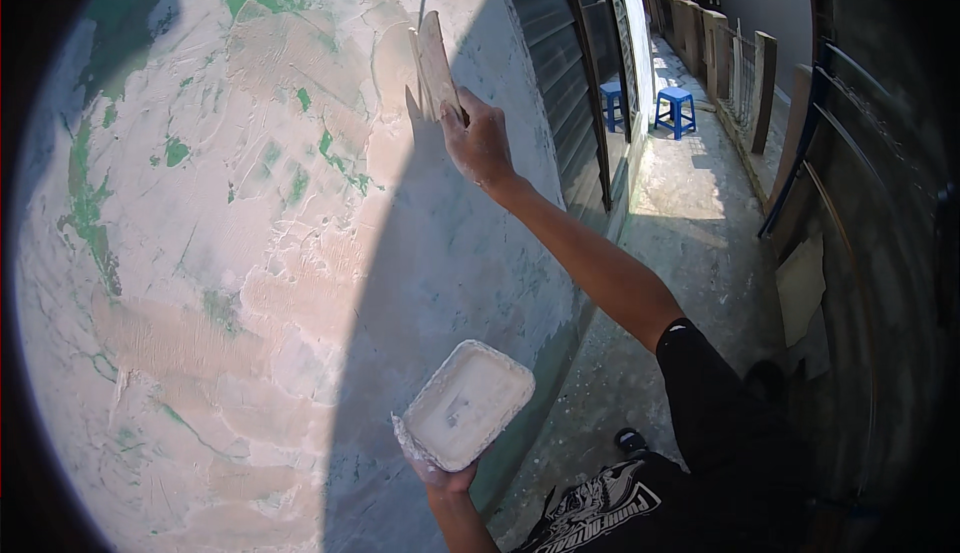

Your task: Applying plaster or putty to an outdoor wall using a spatula.

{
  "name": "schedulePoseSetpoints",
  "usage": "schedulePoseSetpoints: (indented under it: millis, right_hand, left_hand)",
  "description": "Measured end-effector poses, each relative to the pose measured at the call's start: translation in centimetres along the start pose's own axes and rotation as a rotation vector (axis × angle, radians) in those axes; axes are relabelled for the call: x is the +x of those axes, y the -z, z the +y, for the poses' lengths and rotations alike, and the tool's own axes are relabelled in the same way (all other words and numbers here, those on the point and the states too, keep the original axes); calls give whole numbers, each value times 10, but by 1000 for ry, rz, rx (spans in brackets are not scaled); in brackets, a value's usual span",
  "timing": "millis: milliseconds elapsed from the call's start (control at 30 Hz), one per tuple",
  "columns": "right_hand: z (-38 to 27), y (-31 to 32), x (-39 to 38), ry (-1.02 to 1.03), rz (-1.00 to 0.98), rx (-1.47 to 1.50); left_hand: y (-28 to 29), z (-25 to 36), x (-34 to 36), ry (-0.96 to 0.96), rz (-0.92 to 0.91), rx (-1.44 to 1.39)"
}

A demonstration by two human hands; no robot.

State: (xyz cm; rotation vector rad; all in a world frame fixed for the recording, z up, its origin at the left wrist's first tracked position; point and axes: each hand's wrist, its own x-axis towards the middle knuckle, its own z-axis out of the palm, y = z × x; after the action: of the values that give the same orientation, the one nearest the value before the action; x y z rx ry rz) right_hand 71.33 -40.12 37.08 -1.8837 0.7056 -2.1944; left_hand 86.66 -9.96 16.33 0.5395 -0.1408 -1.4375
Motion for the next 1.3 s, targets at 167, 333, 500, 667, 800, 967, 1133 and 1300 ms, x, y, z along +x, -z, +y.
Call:
schedulePoseSetpoints:
  millis: [167, 333, 500, 667, 800, 967, 1133, 1300]
  right_hand:
    - [9, -22, 4, 57, 69, -189]
    - [-51, -42, -22, 24, -72, -251]
    - [-81, -44, -39, 85, -88, -188]
    - [-98, -38, -57, 224, -201, 43]
    - [-93, -45, -30, 249, 15, -164]
    - [-97, -84, -47, 191, -206, -490]
    - [-127, -81, -93, 328, -221, -306]
    - [-128, -35, -75, 262, -188, -10]
  left_hand:
    - [17, 4, -6, 18, -16, -14]
    - [27, 9, -10, 32, 2, -21]
    - [0, -2, -2, 116, -70, 29]
    - [-5, -18, -3, 157, -125, 50]
    - [13, -23, -13, 157, -119, -4]
    - [43, -17, -32, 61, -105, -54]
    - [55, -9, -51, -16, -74, -77]
    - [49, -1, -75, -64, -77, -135]
